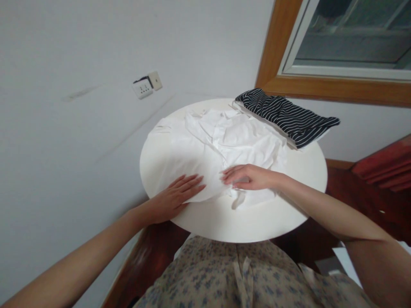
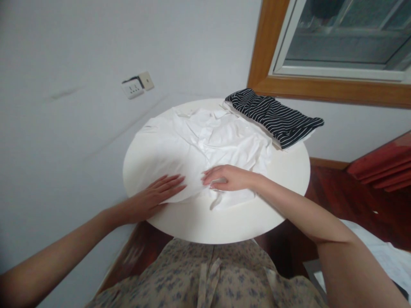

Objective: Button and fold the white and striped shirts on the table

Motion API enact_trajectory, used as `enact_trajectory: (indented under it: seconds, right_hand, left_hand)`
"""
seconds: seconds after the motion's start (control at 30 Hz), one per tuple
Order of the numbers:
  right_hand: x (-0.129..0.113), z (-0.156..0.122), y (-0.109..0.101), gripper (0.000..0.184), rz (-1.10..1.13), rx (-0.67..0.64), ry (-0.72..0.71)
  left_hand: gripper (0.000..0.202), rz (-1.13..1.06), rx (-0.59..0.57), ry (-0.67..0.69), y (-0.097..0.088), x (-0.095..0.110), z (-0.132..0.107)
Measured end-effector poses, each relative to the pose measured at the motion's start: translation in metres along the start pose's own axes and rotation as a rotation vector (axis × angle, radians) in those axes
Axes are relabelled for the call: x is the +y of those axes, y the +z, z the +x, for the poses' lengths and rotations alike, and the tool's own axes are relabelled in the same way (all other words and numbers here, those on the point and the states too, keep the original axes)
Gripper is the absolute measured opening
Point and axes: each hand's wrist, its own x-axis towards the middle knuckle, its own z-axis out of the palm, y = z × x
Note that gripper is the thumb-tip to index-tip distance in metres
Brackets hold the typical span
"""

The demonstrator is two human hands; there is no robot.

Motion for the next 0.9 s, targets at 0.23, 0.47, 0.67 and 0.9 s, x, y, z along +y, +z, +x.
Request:
enact_trajectory:
  seconds: [0.23,0.47,0.67,0.9]
  right_hand:
    - [0.007,-0.052,-0.015,0.032,-0.32,0.231,0.202]
    - [0.028,-0.095,-0.008,0.06,-0.719,0.172,0.421]
    - [0.009,-0.123,0.001,0.086,-0.713,0.147,0.466]
    - [-0.006,-0.142,-0.002,0.069,-0.591,0.09,0.503]
  left_hand:
    - [0.071,-0.002,-0.061,-0.116,-0.005,0.007,-0.004]
    - [0.083,0.081,-0.059,-0.331,0.0,0.017,-0.02]
    - [0.077,0.098,-0.096,-0.423,0.011,0.033,-0.03]
    - [0.063,-0.066,-0.232,-0.322,-0.028,0.039,-0.031]
